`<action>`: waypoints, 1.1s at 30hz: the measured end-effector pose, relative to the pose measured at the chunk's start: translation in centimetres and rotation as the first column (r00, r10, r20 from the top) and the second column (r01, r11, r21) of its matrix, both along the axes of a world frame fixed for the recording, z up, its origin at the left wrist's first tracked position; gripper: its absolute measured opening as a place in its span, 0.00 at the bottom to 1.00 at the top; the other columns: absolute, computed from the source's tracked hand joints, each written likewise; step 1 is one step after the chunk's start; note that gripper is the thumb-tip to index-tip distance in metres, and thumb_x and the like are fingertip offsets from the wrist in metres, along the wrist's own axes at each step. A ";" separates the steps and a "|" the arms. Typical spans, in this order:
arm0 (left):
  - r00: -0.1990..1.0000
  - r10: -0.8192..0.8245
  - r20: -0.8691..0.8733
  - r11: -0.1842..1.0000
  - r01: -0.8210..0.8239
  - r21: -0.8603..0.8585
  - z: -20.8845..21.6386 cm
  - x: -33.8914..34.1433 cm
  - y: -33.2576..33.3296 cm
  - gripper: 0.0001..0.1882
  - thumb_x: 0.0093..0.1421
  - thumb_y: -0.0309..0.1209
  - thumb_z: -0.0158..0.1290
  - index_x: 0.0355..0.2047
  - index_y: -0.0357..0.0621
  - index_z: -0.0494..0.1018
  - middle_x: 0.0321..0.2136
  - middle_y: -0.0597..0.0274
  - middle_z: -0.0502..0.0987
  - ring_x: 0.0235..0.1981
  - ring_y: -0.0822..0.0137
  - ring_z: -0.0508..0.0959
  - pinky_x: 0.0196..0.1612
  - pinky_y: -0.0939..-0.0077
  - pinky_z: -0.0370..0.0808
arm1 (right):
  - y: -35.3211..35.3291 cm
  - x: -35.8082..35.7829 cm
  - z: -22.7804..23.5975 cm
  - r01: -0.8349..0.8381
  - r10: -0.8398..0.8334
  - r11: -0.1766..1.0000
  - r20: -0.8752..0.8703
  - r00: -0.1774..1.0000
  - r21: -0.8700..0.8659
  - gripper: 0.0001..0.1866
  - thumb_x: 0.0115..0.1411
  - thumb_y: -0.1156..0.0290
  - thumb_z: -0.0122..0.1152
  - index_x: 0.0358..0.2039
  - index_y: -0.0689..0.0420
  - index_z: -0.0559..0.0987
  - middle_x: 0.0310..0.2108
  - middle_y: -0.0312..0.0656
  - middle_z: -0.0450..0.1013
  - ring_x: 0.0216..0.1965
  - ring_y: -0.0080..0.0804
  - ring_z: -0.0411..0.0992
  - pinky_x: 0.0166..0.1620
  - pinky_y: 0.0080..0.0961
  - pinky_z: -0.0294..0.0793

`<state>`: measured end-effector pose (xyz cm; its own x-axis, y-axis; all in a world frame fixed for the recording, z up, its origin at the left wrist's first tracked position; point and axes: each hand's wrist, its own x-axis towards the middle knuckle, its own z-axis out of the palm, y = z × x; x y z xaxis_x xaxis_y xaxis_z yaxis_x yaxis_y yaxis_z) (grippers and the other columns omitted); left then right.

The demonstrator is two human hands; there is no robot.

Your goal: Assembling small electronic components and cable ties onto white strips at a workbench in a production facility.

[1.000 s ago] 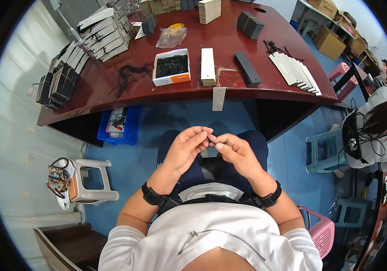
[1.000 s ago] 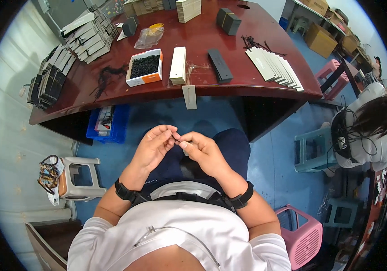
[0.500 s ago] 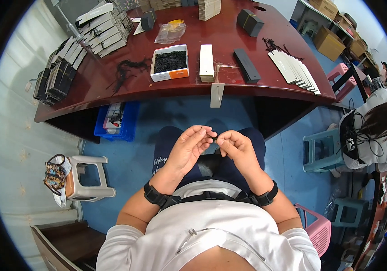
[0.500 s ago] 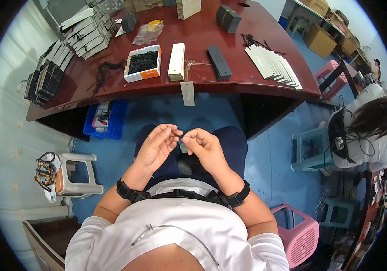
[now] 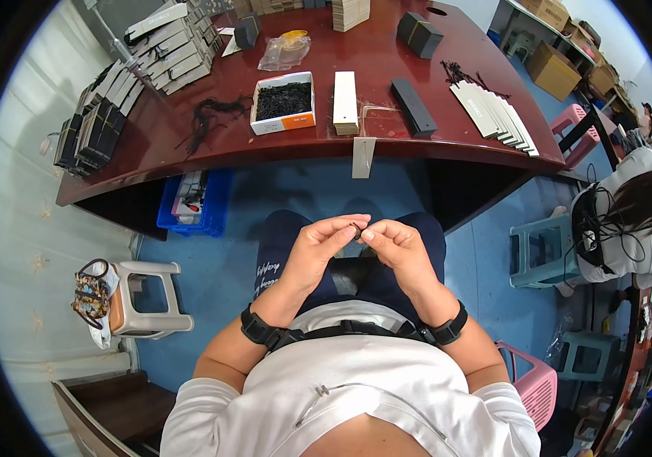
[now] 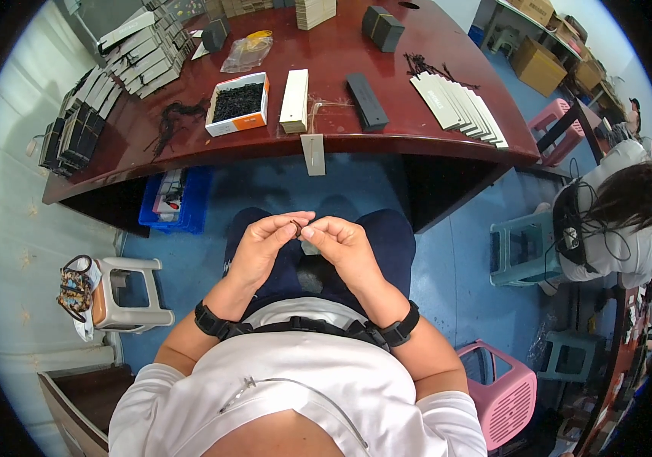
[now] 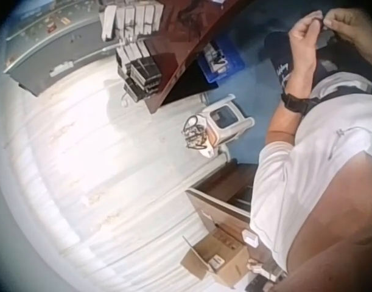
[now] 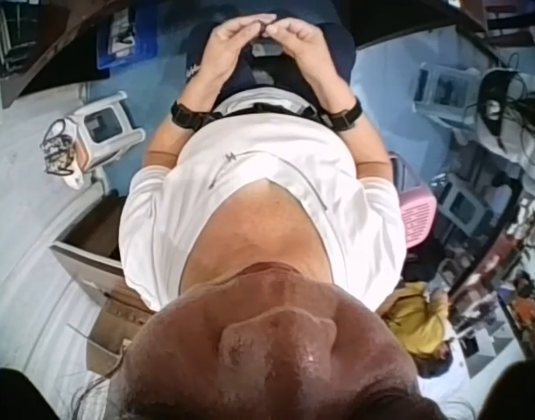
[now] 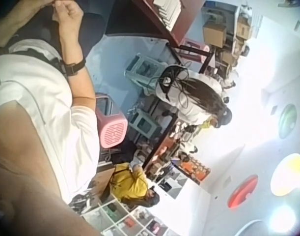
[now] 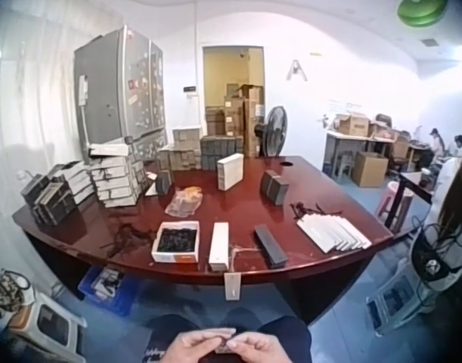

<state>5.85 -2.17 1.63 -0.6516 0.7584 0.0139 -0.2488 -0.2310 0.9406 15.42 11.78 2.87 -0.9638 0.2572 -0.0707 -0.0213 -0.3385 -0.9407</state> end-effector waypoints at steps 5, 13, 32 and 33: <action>0.999 -0.036 -0.002 0.999 0.036 0.015 0.2 0.2 0.1 0.11 0.61 0.29 0.49 0.40 0.37 0.76 0.47 0.52 0.74 0.45 0.68 0.73 0.52 0.72 0.67 | 0.2 0.1 0.1 -0.039 0.039 0.999 0.021 0.999 -0.013 0.07 0.59 0.69 0.58 0.30 0.59 0.79 0.22 0.26 0.70 0.23 0.09 0.59 0.26 0.10 0.56; 0.999 -0.033 -0.008 0.999 0.033 0.012 0.0 0.2 0.1 0.10 0.61 0.29 0.49 0.39 0.37 0.77 0.48 0.50 0.73 0.48 0.66 0.72 0.54 0.70 0.65 | 0.2 0.0 -0.6 -0.070 0.071 0.997 0.059 0.996 -0.026 0.09 0.59 0.64 0.58 0.26 0.56 0.79 0.16 0.22 0.63 0.16 0.08 0.50 0.20 0.11 0.45; 0.989 0.076 0.125 0.972 -0.101 0.211 1.9 -2.8 -0.8 0.04 0.59 0.24 0.51 0.32 0.41 0.75 0.52 0.49 0.68 0.46 0.72 0.71 0.51 0.79 0.64 | 1.8 0.4 -2.6 -0.211 0.156 0.955 0.248 0.956 0.209 0.08 0.58 0.67 0.58 0.30 0.58 0.79 0.24 0.32 0.72 0.21 0.15 0.61 0.24 0.14 0.58; 0.989 0.081 0.124 0.973 -0.105 0.204 1.9 -2.6 -0.7 0.04 0.59 0.24 0.51 0.32 0.41 0.75 0.52 0.49 0.68 0.46 0.72 0.71 0.51 0.79 0.64 | 1.9 0.7 -2.3 -0.214 0.183 0.958 0.164 0.969 0.192 0.08 0.58 0.67 0.58 0.30 0.58 0.79 0.24 0.32 0.72 0.21 0.15 0.61 0.24 0.14 0.58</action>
